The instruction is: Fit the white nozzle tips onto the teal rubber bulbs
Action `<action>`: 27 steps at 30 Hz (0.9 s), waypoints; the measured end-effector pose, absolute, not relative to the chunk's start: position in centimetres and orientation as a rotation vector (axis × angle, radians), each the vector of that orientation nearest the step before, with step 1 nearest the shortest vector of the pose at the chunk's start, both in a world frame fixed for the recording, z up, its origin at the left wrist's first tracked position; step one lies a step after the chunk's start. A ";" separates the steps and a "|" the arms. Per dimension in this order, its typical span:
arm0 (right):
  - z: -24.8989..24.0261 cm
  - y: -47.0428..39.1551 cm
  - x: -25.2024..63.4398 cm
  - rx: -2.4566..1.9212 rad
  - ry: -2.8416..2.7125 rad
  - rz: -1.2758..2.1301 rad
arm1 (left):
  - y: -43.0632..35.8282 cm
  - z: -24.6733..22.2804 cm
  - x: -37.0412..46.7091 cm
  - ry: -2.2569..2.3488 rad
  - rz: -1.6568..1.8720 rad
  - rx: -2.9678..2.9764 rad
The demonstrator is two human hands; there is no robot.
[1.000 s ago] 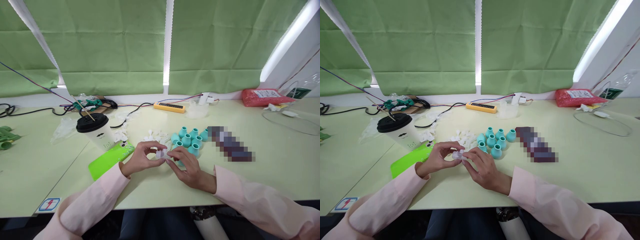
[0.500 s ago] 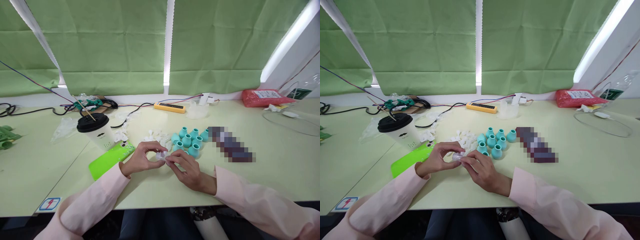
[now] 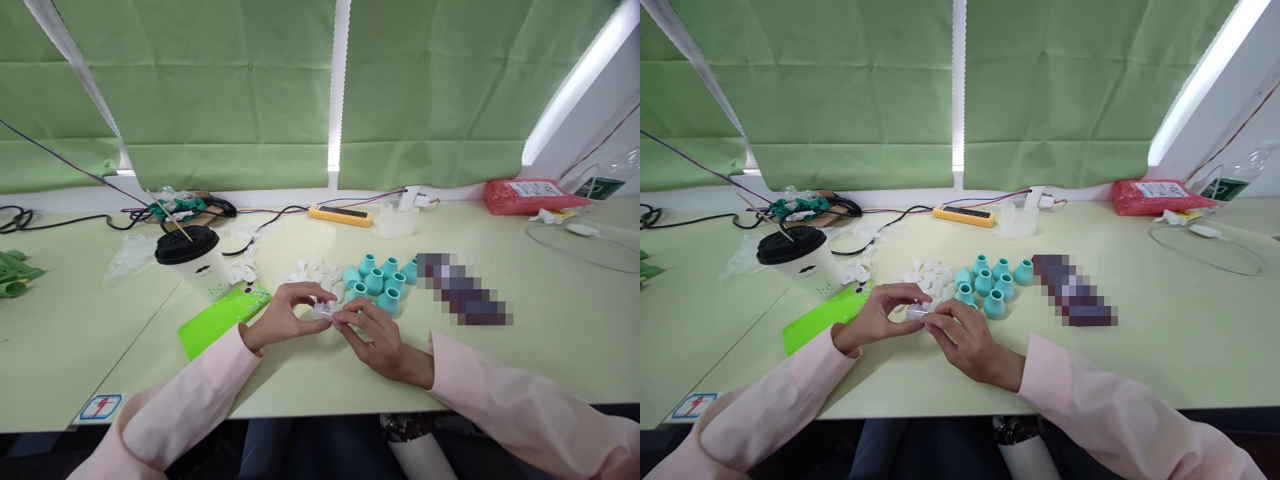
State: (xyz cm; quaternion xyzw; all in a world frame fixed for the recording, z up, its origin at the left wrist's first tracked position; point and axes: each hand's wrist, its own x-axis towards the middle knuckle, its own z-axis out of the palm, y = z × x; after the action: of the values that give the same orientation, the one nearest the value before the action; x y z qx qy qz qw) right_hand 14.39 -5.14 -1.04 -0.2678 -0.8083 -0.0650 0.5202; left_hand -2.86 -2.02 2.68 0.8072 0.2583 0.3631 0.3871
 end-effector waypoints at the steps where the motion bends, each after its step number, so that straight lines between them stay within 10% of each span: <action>1: -1.0 -5.2 14.4 -0.639 -1.937 -0.156 | -2.1 2.6 -2.8 0.675 0.919 2.038; 27: 2.0 -3.9 16.5 -0.769 -1.932 -0.462 | -1.2 2.0 -2.7 1.000 1.060 1.879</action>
State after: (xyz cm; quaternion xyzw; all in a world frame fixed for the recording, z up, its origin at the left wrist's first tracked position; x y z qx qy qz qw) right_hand 16.50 -3.93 2.01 -0.3159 -0.7934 -0.1897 0.4846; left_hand -2.67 -1.25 1.97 0.7334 0.3901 0.4136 0.3727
